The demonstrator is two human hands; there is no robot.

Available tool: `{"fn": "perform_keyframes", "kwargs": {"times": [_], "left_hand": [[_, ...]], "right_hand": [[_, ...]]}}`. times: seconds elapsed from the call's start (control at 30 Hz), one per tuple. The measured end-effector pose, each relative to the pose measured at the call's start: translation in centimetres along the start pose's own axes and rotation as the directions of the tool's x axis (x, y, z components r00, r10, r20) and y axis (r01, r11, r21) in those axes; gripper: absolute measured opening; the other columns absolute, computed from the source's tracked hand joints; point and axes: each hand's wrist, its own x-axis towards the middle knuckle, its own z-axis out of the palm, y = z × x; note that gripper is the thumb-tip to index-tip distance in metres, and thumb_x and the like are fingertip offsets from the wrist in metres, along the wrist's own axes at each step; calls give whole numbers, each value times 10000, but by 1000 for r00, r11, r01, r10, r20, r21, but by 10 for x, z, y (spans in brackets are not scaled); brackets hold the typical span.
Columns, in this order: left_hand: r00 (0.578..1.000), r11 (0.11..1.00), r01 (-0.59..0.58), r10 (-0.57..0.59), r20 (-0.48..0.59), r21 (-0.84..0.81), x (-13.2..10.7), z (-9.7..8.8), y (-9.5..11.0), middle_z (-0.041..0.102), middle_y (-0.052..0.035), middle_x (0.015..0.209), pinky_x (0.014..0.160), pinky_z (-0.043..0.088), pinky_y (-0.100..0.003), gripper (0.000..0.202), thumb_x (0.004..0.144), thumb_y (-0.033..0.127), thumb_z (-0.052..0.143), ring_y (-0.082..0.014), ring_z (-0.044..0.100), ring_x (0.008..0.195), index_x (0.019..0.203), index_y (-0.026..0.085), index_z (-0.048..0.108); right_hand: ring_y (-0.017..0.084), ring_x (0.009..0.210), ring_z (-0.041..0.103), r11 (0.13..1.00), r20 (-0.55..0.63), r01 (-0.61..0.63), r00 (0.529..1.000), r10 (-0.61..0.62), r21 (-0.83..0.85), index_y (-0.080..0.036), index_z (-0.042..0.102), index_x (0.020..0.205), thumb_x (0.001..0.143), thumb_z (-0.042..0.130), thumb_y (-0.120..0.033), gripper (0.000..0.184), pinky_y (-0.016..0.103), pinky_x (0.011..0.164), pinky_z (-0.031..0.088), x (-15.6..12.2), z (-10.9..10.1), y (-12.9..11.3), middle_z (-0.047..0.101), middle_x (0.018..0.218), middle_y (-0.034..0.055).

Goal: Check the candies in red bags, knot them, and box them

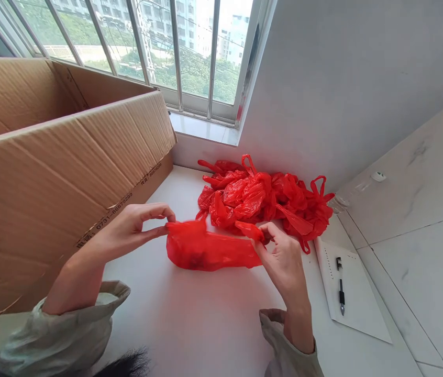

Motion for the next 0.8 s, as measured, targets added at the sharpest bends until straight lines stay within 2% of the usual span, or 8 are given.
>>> {"fn": "perform_keyframes", "kwargs": {"times": [0.13, 0.27, 0.3, 0.33, 0.43, 0.53, 0.7, 0.8], "left_hand": [[999, 998, 13, -11, 34, -55, -11, -16, 2, 676, -13, 997, 975, 506, -350, 105, 924, 244, 548, -160, 636, 917, 1005, 198, 597], [996, 994, -67, 61, 70, 85, -15, -1, 28, 535, -60, 1364, 1053, 446, -357, 769, 770, 342, 820, -250, 501, 1252, 1410, 266, 401], [996, 991, -82, 79, 33, 106, -14, 6, 35, 517, -65, 1383, 1057, 439, -352, 822, 760, 372, 836, -257, 471, 1284, 1433, 269, 375], [996, 989, -89, 92, -20, 121, -13, 13, 41, 531, -62, 1358, 1051, 437, -341, 746, 799, 369, 807, -249, 469, 1281, 1416, 264, 401], [973, 978, -64, 105, -205, 199, -10, 24, 51, 582, -40, 1198, 956, 461, -298, 234, 969, 196, 556, -193, 555, 1123, 1188, 244, 622], [939, 956, 46, 58, -338, 289, -15, 11, 46, 545, -26, 1046, 783, 472, -275, 283, 977, 171, 474, -152, 593, 898, 1060, 268, 727], [947, 962, 158, -84, -309, 223, -29, -25, 28, 612, 10, 857, 651, 451, -274, 249, 981, 397, 526, -143, 616, 734, 1039, 316, 754], [964, 985, 110, -74, -254, 132, -30, -25, 28, 636, 19, 865, 633, 465, -252, 212, 957, 409, 567, -138, 626, 737, 1023, 325, 751]], "right_hand": [[184, 759, 655, 993, -49, -87, 995, 91, 82, -224, 641, 870, 808, 664, -436, 222, 275, 687, 479, -8, -17, 4, 691, 792, -2], [151, 663, 604, 986, 26, -100, 995, 97, 131, -223, 573, 738, 821, 667, -535, 336, 247, 623, 470, -15, -19, -3, 637, 694, -21], [148, 652, 599, 989, 50, -92, 995, 86, 115, -222, 564, 714, 826, 665, -542, 354, 242, 607, 464, -16, -19, -6, 633, 683, -22], [148, 650, 603, 992, 71, -79, 995, 72, 96, -222, 575, 712, 834, 661, -534, 346, 242, 606, 465, -16, -19, -9, 642, 689, -21], [160, 675, 643, 998, 39, -43, 998, 41, 45, -235, 660, 813, 857, 644, -455, 225, 255, 629, 487, -18, -20, -13, 691, 762, -9], [179, 687, 663, 997, -121, -80, 990, 79, -6, -246, 685, 884, 836, 652, -408, 172, 279, 638, 493, -20, -27, -7, 707, 783, 4], [179, 703, 648, 978, -388, -207, 898, 206, 38, -251, 691, 836, 783, 695, -334, 99, 322, 714, 491, -24, -38, 4, 707, 805, 3], [161, 699, 628, 979, -506, -67, 848, 158, 192, -245, 692, 853, 779, 732, -326, 116, 303, 701, 509, -34, -36, -11, 682, 817, 4]]}}
